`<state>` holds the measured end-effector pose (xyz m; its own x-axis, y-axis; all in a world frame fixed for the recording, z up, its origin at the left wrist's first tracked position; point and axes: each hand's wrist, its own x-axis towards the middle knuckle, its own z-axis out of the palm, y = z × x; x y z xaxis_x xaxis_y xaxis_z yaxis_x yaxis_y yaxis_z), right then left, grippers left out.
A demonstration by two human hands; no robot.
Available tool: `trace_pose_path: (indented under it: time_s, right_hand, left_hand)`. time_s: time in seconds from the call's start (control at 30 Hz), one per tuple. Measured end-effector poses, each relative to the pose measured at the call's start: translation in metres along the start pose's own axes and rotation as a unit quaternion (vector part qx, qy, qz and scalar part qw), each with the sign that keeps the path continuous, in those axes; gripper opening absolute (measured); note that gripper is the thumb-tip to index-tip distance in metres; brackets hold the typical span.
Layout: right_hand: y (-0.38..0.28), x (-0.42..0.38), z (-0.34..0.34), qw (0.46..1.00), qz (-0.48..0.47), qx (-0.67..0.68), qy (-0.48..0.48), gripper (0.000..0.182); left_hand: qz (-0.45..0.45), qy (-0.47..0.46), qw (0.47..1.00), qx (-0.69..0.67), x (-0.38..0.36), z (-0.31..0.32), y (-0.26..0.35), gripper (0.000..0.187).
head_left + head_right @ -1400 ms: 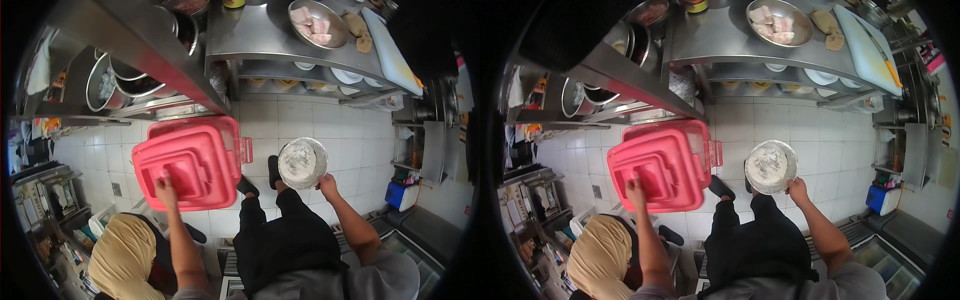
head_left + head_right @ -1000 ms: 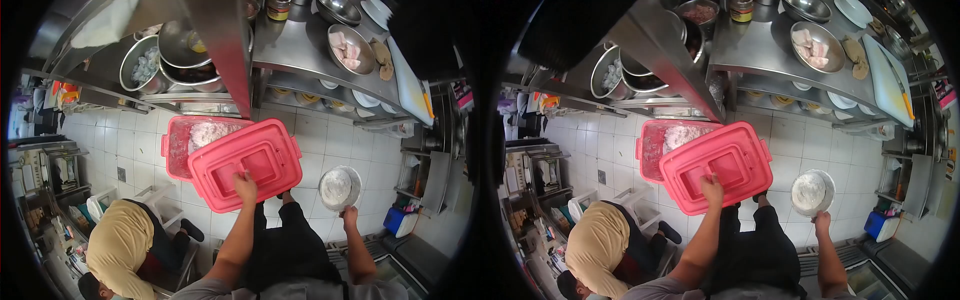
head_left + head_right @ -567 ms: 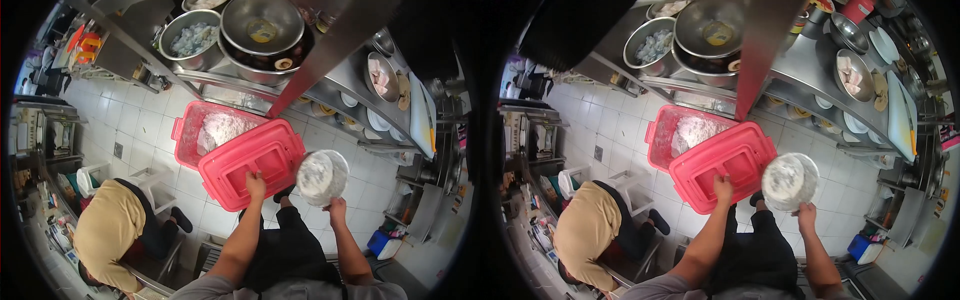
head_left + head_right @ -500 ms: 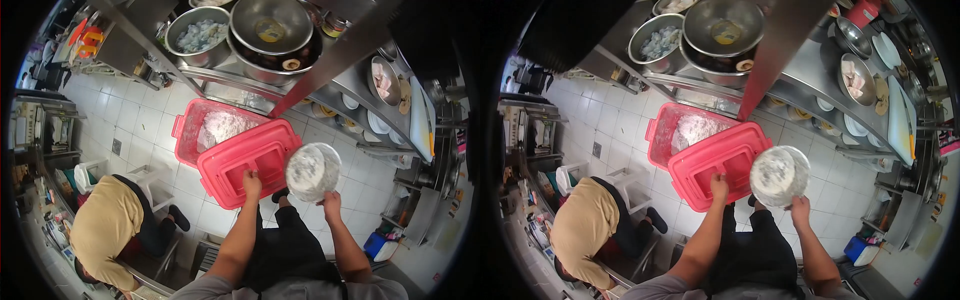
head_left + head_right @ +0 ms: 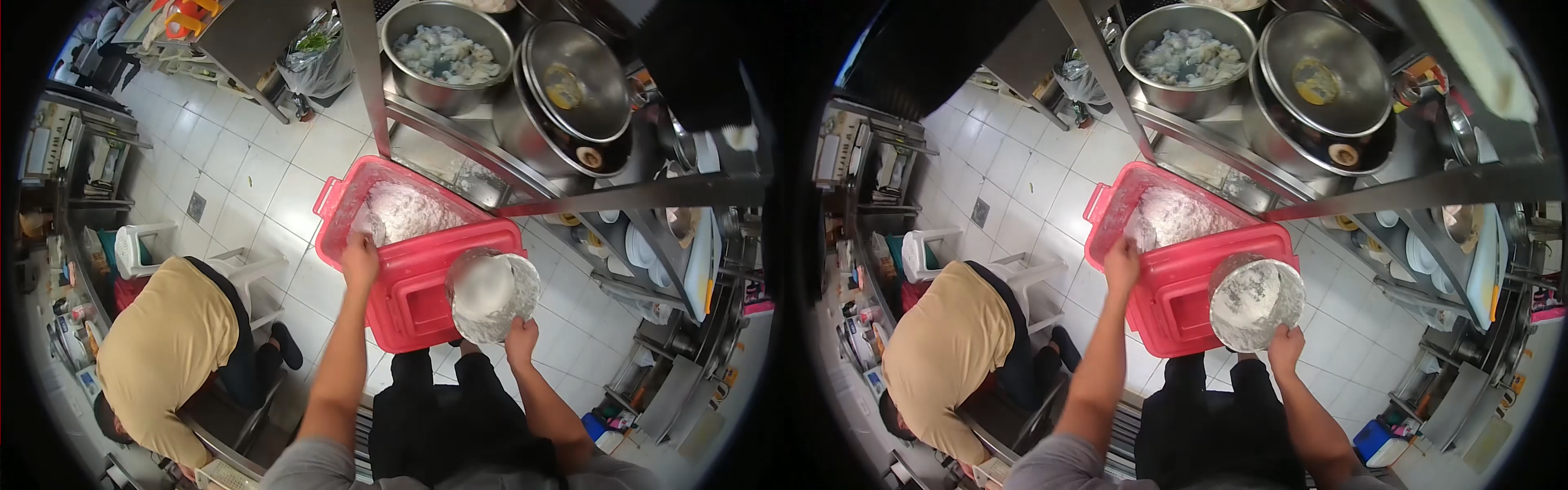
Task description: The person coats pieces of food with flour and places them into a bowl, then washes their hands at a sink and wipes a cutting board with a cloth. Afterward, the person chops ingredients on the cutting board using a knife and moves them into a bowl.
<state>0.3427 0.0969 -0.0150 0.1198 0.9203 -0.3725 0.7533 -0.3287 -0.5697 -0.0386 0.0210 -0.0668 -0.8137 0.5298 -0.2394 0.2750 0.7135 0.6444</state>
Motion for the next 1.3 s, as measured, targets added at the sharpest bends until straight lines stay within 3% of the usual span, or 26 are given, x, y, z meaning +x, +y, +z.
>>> trace_pose_path:
  time_s: [0.07,0.17,0.27,0.37,0.43,0.5,0.53,0.77,0.87,0.97,1.17,1.3]
  right_hand:
    - [0.000,-0.001,0.002,1.000,-0.005,0.023,0.007,0.028]
    - [0.001,-0.002,0.003,0.998,0.020,0.064,-0.015,0.024]
    - [0.000,-0.006,0.000,0.996,0.036,0.078,-0.038,0.023]
    - [0.001,-0.010,-0.001,0.994,0.049,0.086,-0.046,0.024]
    - [-0.003,-0.011,-0.001,0.992,0.056,0.106,-0.039,0.024]
    - [-0.007,-0.011,-0.004,0.994,0.043,0.090,-0.045,0.024]
    - [-0.009,-0.010,-0.005,0.995,0.036,0.083,-0.051,0.025]
    - [-0.001,-0.008,-0.003,0.995,0.046,0.078,-0.032,0.025]
    - [-0.003,-0.009,-0.002,0.996,0.038,0.082,-0.025,0.023]
    - [-0.002,-0.008,0.001,0.997,0.042,0.061,-0.002,0.027]
    - [0.012,-0.001,0.002,0.999,0.035,0.029,0.000,0.030]
    - [-0.001,-0.003,-0.001,0.999,0.028,0.030,0.004,0.031]
  left_hand:
    - [0.059,-0.007,0.994,0.089,0.059,0.023,-0.033,0.021]
    - [0.154,-0.129,0.946,0.256,0.114,0.054,-0.054,0.024]
    - [0.163,-0.333,0.818,0.439,0.163,0.115,-0.093,0.032]
    - [0.248,-0.312,0.800,0.449,0.165,0.113,-0.085,0.033]
    - [0.294,-0.233,0.847,0.376,0.167,0.123,-0.089,0.031]
    - [0.466,-0.234,0.750,0.406,0.170,0.109,-0.081,0.030]
    - [0.440,-0.295,0.746,0.404,0.167,0.096,-0.057,0.028]
    - [0.318,-0.351,0.781,0.407,0.163,0.071,-0.002,0.034]
    - [0.216,-0.322,0.859,0.334,0.153,0.057,0.007,0.030]
    - [0.172,-0.307,0.867,0.353,0.163,0.056,-0.018,0.032]
    - [0.129,-0.301,0.828,0.455,0.141,-0.001,0.005,0.033]
    - [0.086,-0.262,0.856,0.437,0.147,0.048,-0.049,0.029]
